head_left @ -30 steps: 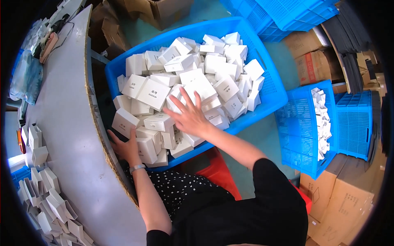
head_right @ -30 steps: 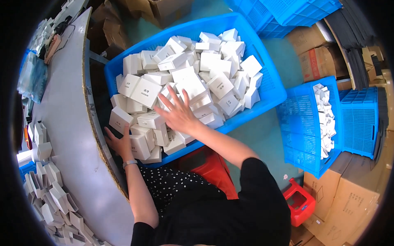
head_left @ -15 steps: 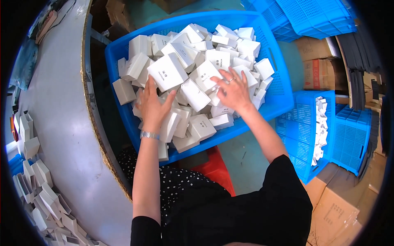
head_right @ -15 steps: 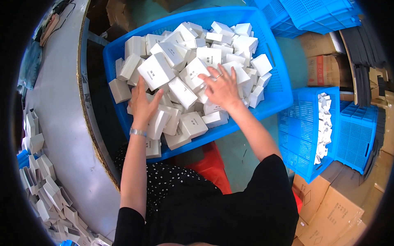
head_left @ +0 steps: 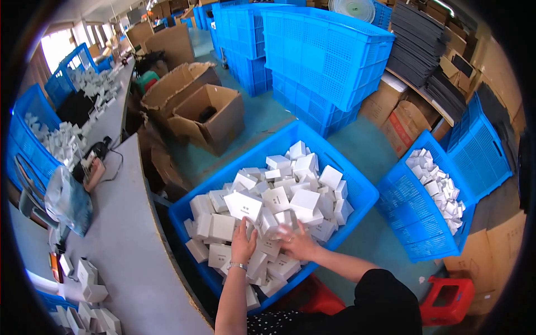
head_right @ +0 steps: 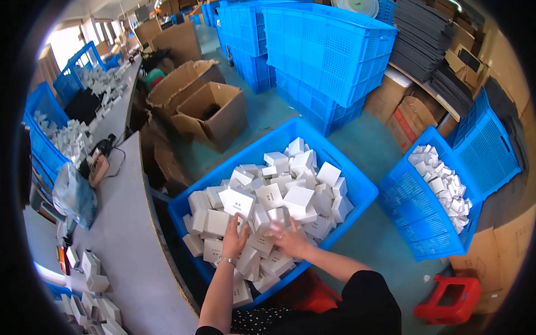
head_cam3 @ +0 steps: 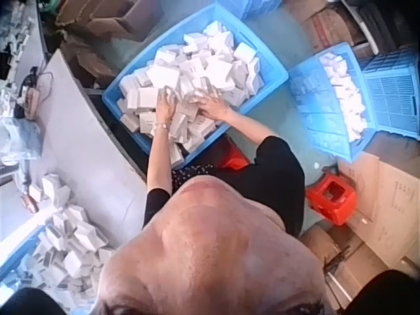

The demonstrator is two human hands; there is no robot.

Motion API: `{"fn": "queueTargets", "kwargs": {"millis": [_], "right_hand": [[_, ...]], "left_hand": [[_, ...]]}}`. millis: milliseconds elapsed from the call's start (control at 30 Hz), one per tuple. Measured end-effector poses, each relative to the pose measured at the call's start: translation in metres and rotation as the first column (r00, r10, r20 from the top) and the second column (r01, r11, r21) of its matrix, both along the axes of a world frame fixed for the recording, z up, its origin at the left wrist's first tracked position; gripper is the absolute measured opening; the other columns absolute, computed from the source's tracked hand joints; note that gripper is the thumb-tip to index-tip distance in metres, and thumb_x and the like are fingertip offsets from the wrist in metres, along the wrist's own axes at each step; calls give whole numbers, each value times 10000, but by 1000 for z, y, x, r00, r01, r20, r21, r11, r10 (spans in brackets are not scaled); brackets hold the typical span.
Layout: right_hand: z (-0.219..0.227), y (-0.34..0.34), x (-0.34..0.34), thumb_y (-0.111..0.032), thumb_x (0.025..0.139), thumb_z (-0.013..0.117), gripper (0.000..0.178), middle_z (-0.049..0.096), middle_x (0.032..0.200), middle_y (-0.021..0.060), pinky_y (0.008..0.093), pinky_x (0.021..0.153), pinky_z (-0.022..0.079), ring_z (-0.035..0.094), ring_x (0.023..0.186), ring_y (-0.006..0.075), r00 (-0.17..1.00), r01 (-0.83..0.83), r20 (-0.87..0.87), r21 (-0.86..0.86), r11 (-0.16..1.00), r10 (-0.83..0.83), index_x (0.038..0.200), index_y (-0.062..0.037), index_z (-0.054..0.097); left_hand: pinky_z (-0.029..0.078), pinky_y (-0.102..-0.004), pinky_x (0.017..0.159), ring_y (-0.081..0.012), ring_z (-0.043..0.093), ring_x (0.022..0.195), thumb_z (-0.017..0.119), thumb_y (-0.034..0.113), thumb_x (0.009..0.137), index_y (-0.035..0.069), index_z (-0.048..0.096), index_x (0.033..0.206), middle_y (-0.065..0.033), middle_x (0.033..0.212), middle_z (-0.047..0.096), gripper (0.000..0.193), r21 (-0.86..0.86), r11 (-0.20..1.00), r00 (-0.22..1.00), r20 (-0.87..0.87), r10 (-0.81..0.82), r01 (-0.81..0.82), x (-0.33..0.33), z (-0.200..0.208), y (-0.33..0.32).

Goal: Inspecting and packaging small white product boxes into blue plastic crates in a manufacturing facility.

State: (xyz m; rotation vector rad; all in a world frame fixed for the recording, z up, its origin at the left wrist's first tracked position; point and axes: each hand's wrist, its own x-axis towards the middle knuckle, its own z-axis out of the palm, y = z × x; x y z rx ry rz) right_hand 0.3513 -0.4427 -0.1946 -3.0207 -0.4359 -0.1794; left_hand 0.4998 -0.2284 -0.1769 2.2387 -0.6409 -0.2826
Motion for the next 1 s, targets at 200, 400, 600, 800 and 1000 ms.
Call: {"fn": "queueTargets", "kwargs": {"millis": [200,400,600,800,1000], "right_hand": [[-30,-85,37,-396,836,663,324,546,1412,35,680,1097,260,433,1321,295,849,520,-28,-125,845,-527,1080,-202,753],[-6,-122,-2,-338,862,647,308,573,1322,88,578,1132,293,438,1298,326,899,437,-14,114,892,-438,1100,-152,705],[-47,-41,-121,-249,866,610,184,620,1119,105,502,1056,359,544,1161,315,917,381,-8,313,870,-398,987,-127,678],[-62,-32,-94,-278,803,568,196,689,857,59,435,847,399,640,904,267,857,515,-27,77,853,-515,725,-135,678],[-65,-33,-91,-300,800,567,206,704,870,41,432,817,409,653,883,252,891,450,-58,-15,893,-450,746,-151,699]], "left_hand": [[457,-458,1016,-390,589,1135,673,239,926,-1,453,1439,-248,1240,613,607,62,991,962,255,97,-117,0,8,52],[360,-499,1141,-453,424,1357,730,205,865,37,440,1453,-279,1423,492,677,106,960,869,460,183,-258,7,67,111],[377,-478,1129,-403,465,1334,712,160,881,42,515,1388,-211,1354,573,557,64,949,784,583,214,-308,-28,153,145],[453,-401,1053,-302,566,1253,744,205,859,24,550,1340,-167,1280,633,549,-6,812,737,416,533,-584,-68,138,201],[496,-390,1005,-288,648,1117,740,222,851,29,601,1274,-146,1198,679,485,-119,726,642,387,662,-678,-72,141,213]]}}
